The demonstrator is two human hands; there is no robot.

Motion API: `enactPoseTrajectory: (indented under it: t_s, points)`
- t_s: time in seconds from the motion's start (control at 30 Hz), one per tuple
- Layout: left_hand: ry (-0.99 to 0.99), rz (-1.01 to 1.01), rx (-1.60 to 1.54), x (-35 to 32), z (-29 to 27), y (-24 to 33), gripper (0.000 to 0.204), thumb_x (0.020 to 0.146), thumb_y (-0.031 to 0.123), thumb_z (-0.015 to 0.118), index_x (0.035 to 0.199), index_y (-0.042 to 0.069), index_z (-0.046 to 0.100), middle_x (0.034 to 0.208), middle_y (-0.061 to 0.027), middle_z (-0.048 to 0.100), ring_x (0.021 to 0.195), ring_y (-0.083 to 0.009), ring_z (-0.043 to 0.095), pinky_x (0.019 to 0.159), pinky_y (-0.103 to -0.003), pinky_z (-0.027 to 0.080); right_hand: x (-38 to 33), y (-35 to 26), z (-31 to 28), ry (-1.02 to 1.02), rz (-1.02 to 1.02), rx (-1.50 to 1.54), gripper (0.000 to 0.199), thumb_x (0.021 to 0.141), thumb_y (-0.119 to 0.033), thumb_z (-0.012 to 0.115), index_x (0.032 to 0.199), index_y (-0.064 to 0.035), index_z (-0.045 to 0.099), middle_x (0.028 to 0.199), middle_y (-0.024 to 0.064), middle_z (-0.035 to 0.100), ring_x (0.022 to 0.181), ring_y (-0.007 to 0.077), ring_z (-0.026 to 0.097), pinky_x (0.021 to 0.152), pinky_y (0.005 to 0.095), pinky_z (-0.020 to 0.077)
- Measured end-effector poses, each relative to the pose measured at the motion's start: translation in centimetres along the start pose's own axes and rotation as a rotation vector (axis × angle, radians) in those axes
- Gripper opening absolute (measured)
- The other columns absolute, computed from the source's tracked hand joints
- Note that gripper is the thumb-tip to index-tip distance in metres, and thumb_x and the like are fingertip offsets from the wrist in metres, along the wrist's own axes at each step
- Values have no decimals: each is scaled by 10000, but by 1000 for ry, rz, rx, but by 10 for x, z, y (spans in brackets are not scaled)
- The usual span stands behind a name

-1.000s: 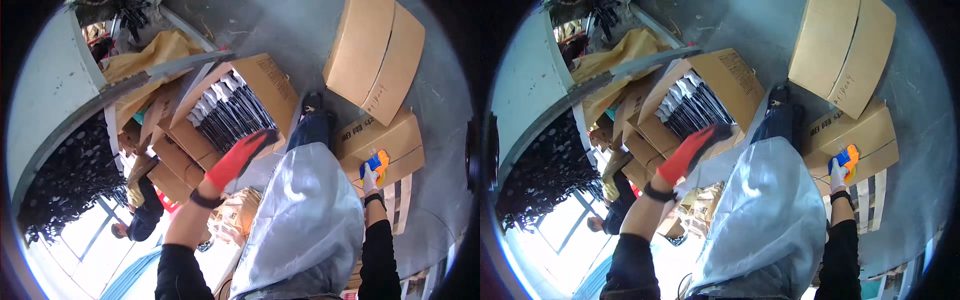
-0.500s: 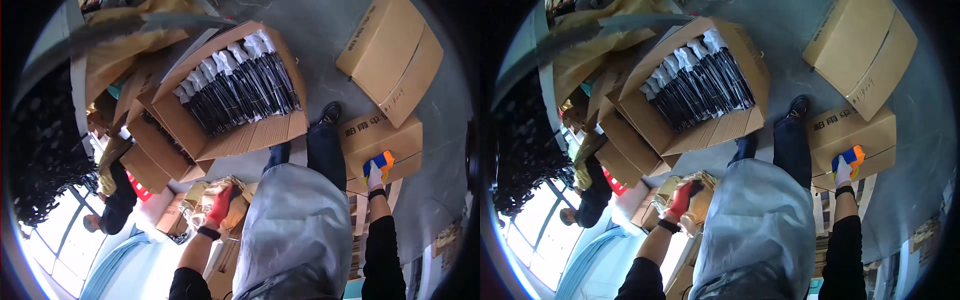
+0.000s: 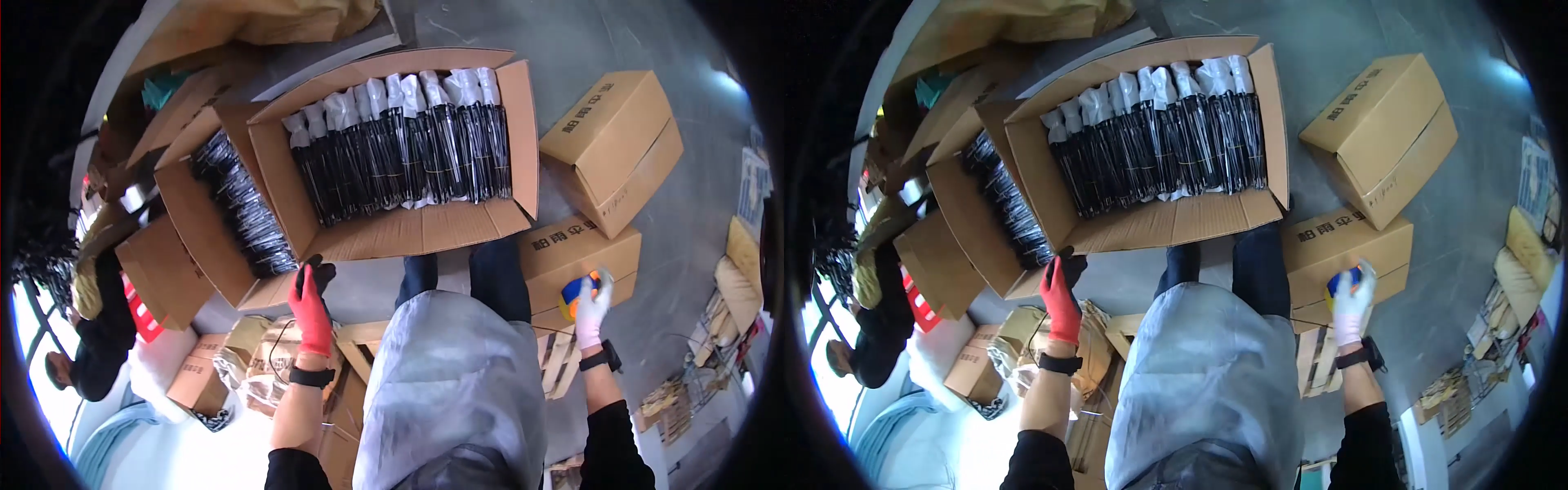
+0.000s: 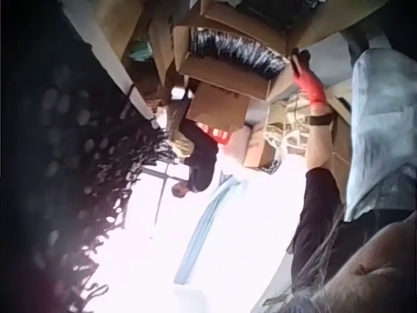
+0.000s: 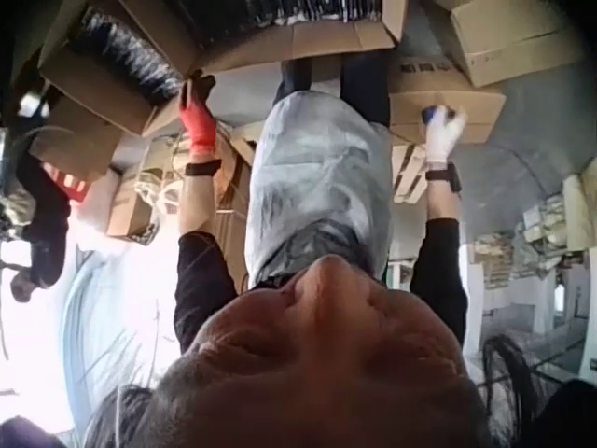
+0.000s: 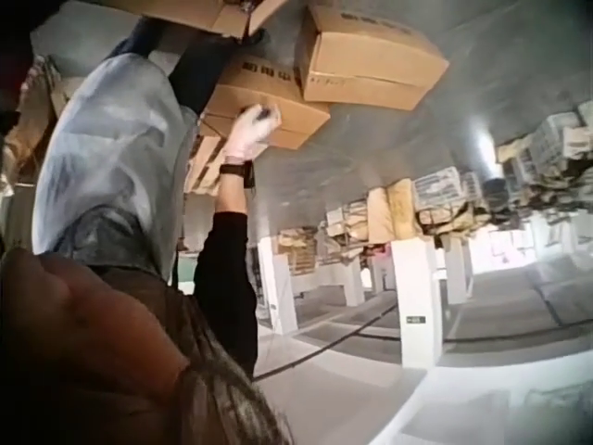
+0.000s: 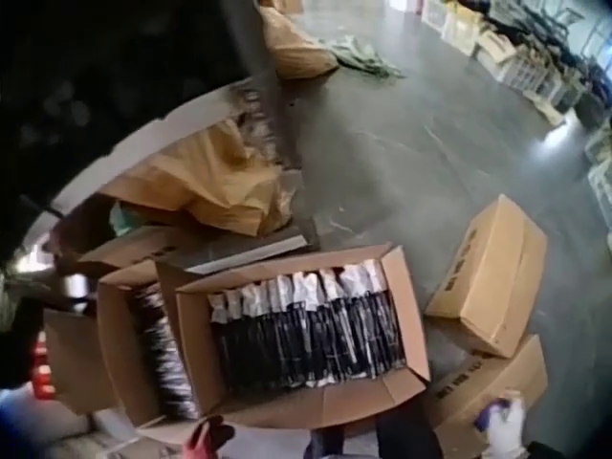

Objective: The person packs bundles of black rods into a cardboard box, folds the flaps closed, and seals it using a tape dispenser. After moving the sealed box aside, they repeat the process by filling and taping another box.

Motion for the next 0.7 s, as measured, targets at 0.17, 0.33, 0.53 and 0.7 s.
enactPoseTrajectory:
  t_s: [0.17,0.33,0.53,0.7]
  points:
    - [-10,-100,-225,-21,4,-19,301,1024,182,513,1213,-19,632,1034,-97,706,909,-136,658,847,-271,508,25,-246,103,-518,-511,241,260,953,-65,519,1184,31,590,1140,165,664,1094,283,620,972,372,463]
    - [-82,-224,-236,-28,54,-27,306,1027,167,497,1218,-40,614,1036,-128,701,941,-196,677,901,-317,525,148,-172,250,-502,-83,-137,380,902,-190,573,1145,101,548,1096,305,649,1055,415,627,915,432,485]
    - [-113,-167,-397,-16,106,-3,299,1022,145,507,1240,-34,606,1036,-101,703,948,-166,662,884,-288,506,163,-173,286,-193,-71,-544,580,806,-282,655,1162,151,507,1010,331,651,1000,438,644,945,462,491]
    - [-100,-152,-313,-8,142,21,393,963,270,631,1231,-18,620,1040,-74,710,928,-149,665,800,-272,502,166,-188,278,-439,-51,-428,620,728,-315,783,1115,125,579,1030,275,686,967,396,672,903,426,514]
Point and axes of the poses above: each hand's wrist, its own x-axis towards the middle knuckle, its own z-axis out of the palm, y = z × x, the point moved 9 cm from there along x, towards the middle knuckle
